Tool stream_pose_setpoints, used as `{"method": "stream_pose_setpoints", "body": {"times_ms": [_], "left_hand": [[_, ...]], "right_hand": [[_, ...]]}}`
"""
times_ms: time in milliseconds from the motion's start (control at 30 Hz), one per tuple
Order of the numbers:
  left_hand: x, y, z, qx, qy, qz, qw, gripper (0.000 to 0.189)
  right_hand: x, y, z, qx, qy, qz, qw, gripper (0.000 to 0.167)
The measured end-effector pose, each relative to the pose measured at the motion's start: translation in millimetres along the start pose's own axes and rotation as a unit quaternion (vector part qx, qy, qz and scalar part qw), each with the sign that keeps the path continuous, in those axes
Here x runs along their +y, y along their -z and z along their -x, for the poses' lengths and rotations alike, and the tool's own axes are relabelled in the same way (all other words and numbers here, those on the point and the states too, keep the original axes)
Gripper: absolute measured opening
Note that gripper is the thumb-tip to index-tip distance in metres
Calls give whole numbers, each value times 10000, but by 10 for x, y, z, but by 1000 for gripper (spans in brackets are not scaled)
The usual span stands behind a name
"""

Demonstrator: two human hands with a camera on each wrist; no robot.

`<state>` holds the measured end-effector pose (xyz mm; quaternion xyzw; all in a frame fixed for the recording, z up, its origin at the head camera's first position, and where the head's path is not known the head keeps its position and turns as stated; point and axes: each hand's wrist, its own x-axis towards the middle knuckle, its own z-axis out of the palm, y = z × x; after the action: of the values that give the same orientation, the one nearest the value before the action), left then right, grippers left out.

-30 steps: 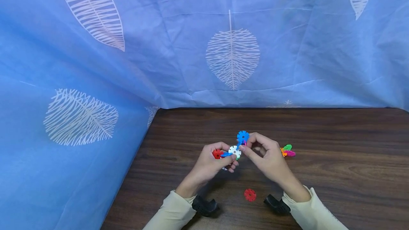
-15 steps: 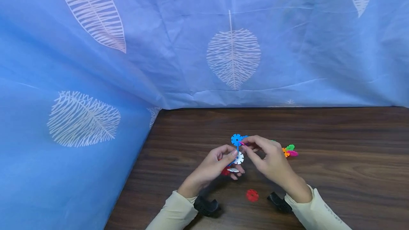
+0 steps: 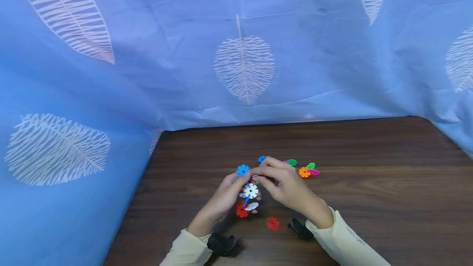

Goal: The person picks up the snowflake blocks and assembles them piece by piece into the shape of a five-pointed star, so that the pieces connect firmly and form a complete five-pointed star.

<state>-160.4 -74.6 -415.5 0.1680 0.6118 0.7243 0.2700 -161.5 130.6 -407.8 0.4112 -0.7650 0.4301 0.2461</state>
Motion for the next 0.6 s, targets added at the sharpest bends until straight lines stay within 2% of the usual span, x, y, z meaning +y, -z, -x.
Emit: {"method": "stream_pose_setpoints", "body": {"times_ms": [67, 133, 267, 433, 600], "left_hand": [[5, 32, 23, 253, 85, -121, 9996, 47], [11, 72, 17, 318, 94, -283, 9990, 50], [23, 147, -13, 224, -32, -513, 9984, 53], [16, 191, -21, 103, -217, -555, 9982, 41], [26, 222, 25, 120, -147, -321, 9993, 38]], "right_hand": [[-6, 5, 1, -156, -326, -158, 9992, 25], [15, 28, 3, -145, -659, -185, 9975, 27], [96, 105, 22, -324, -1400, 85, 9896, 16], [239, 68, 46, -1351, -2163, 428, 9660, 7], [361, -188, -58, -2433, -2519, 568, 9349, 20]]}}
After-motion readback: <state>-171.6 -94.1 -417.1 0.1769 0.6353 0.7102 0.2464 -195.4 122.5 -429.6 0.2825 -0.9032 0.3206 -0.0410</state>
